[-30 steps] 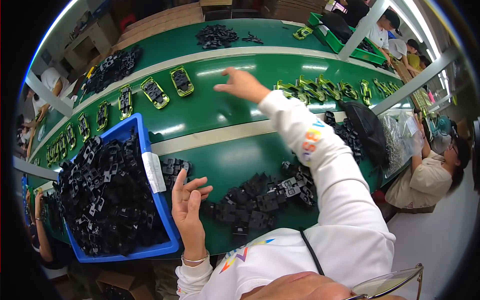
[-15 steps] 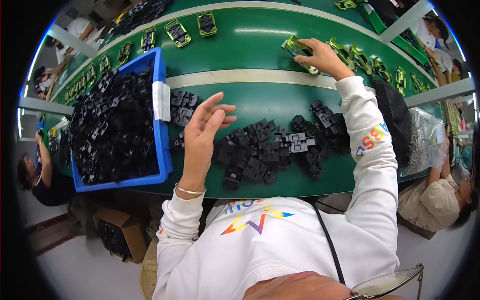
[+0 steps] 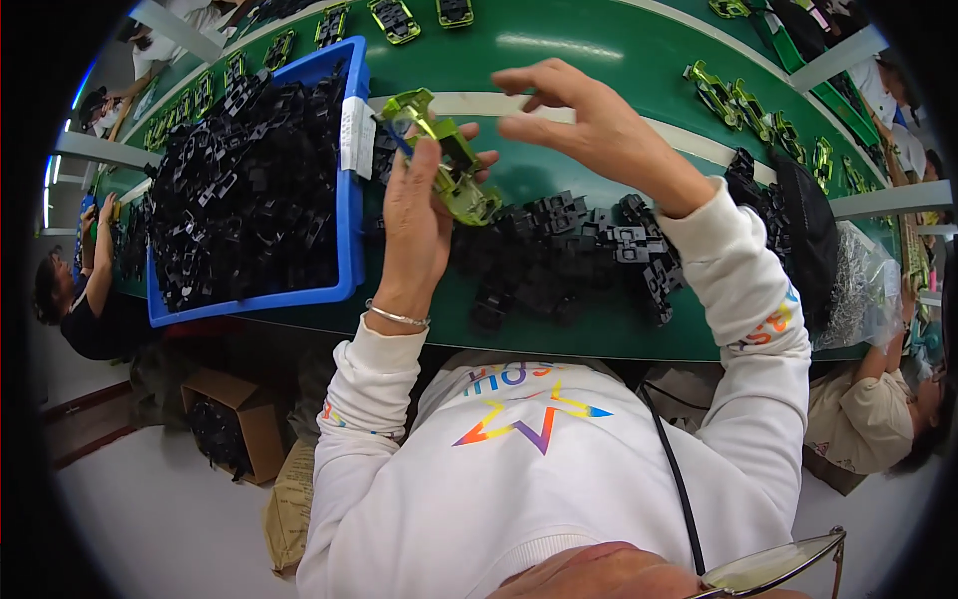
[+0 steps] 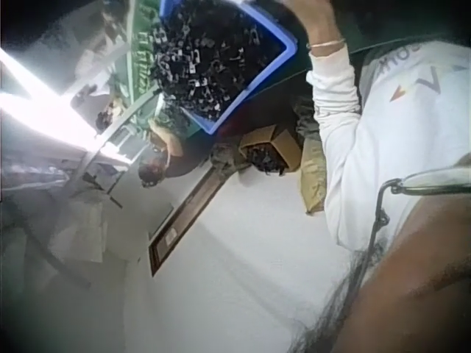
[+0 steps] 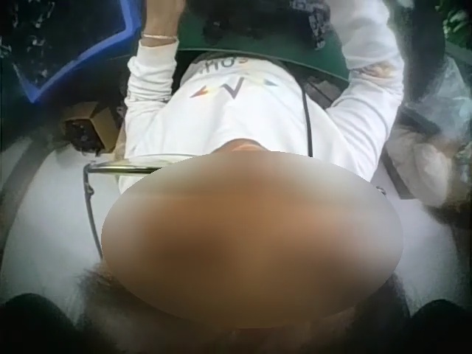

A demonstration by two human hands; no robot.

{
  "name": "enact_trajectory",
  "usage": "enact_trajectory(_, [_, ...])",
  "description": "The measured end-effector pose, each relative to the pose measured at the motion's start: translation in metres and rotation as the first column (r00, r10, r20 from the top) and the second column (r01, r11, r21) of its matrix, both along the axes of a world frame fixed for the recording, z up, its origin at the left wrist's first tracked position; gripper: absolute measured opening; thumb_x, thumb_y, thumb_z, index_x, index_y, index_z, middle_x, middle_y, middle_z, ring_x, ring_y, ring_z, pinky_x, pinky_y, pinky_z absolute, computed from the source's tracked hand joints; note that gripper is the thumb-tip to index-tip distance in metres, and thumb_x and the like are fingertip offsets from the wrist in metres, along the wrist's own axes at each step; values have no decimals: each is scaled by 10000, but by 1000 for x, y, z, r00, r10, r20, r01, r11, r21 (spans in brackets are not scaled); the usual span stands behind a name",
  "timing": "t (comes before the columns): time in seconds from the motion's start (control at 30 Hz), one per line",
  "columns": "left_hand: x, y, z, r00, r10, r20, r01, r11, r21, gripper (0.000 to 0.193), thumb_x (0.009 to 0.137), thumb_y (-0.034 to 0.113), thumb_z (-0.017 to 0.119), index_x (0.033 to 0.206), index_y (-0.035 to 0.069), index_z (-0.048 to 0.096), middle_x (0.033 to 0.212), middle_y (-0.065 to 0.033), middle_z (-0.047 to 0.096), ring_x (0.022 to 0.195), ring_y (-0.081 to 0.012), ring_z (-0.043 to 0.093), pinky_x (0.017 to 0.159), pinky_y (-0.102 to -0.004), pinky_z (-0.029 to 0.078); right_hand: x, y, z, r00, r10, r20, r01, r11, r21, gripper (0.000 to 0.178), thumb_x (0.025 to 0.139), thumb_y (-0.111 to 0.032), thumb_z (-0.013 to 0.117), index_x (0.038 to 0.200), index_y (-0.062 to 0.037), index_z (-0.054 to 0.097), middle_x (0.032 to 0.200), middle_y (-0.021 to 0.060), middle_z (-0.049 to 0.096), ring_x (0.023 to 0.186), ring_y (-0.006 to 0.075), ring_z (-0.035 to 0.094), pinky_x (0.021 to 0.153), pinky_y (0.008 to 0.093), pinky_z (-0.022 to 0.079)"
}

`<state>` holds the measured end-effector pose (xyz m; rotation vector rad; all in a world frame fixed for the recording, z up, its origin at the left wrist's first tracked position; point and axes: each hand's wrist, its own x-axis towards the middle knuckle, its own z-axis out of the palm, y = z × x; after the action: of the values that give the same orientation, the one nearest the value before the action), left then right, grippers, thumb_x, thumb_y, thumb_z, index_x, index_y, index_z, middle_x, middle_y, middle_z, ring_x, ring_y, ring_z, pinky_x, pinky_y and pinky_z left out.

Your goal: The person assembles toy cars by picking up car bodies and plastic components, fitting the components into the car bodies by hand, and placing the assembled cars on the table.

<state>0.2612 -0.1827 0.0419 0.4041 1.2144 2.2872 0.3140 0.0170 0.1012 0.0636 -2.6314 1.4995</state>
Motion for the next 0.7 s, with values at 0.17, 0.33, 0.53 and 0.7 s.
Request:
enact_trajectory(0.17, [-1, -38, 4, 997, 41, 62, -42, 999, 18, 491, 1035, 389, 475, 1408, 75, 416, 1233, -157, 611, 1018, -265, 670, 878, -363, 543, 48, 25, -26, 969, 207, 135, -243, 891, 384, 492, 803, -84, 735, 1271, -77, 580, 1242, 99, 568, 1136, 302, 563, 998, 384, 453])
enact_trajectory(0.33, [1, -41, -2, 998, 14, 67, -14, 1000, 6, 492, 1028, 388, 493, 1400, 73, 424, 1221, -156, 621, 1008, -254, 674, 877, -356, 546, 57, 21, -46, 949, 226, 221, -315, 740, 594, 582, 796, -39, 720, 1341, -107, 526, 1255, 106, 565, 1143, 324, 546, 978, 403, 453])
enact_trajectory(0.53, [4, -36, -4, 995, 15, 97, -14, 1000, -12, 491, 1020, 372, 516, 1402, 78, 423, 1216, -149, 622, 996, -246, 679, 872, -354, 553, 50, 41, -59, 985, 137, 102, -170, 704, 689, 633, 826, -97, 720, 1406, -87, 468, 1228, 147, 564, 1110, 348, 556, 954, 413, 466])
enact_trajectory(0.7, [5, -31, -5, 995, 22, 97, -20, 1000, -22, 500, 1016, 387, 520, 1400, 81, 425, 1214, -146, 619, 995, -250, 675, 866, -354, 553, 55, 50, -63, 993, 115, -32, -66, 755, 652, 652, 829, -114, 724, 1418, -65, 450, 1216, 165, 564, 1109, 359, 558, 948, 419, 466])
